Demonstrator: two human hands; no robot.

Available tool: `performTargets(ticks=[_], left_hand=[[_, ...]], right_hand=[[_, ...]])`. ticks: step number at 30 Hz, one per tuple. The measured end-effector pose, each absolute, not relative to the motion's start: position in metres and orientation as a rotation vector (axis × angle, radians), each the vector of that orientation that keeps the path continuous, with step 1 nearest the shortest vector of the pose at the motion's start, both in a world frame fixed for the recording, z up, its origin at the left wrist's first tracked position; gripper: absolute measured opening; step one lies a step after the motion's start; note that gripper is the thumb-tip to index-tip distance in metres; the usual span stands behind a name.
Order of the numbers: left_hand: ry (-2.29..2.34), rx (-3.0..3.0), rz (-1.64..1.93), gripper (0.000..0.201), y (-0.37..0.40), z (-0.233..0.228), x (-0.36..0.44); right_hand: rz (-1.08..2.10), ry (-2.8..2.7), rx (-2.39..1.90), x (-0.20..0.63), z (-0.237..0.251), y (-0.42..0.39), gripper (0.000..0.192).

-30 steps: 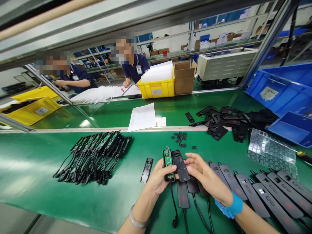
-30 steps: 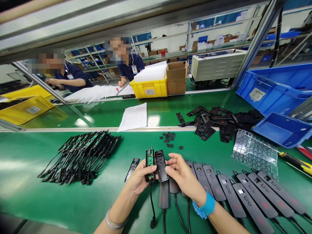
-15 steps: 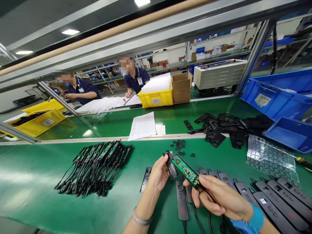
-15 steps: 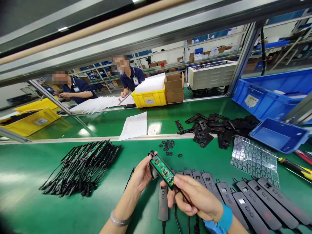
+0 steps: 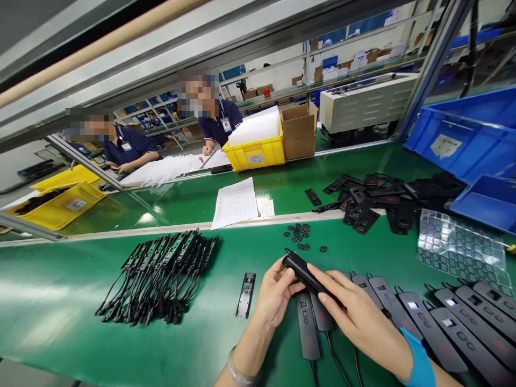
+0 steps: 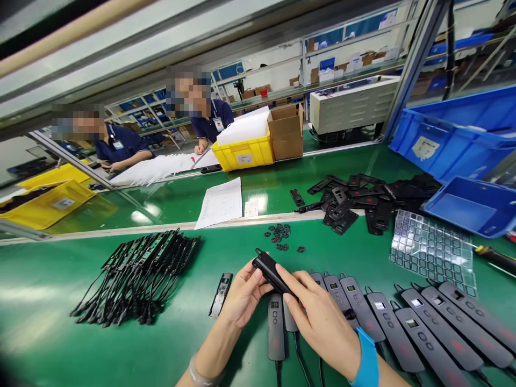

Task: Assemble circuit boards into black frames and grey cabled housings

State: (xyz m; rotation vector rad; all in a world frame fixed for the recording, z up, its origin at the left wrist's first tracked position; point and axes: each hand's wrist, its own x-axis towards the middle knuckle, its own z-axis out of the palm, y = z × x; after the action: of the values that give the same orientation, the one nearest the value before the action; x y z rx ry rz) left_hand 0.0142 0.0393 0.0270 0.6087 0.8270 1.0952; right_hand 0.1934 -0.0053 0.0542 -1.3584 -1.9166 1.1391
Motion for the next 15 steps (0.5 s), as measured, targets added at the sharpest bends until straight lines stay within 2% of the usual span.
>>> performTargets(ticks=[9,15], left_hand=[[0.830,0.614,1.114,0.047,0.0383,0.0267,0.0137],[0.844,0.588,1.142,0.045,0.0382,0.0248,0.0135]], right_hand=[[1.085,-1.942,-1.283,0.1934,0.0495,-0.0026,0.043],[1.113,-1.932,-1.267,0.1954,0.0470,-0.0027,0.044]])
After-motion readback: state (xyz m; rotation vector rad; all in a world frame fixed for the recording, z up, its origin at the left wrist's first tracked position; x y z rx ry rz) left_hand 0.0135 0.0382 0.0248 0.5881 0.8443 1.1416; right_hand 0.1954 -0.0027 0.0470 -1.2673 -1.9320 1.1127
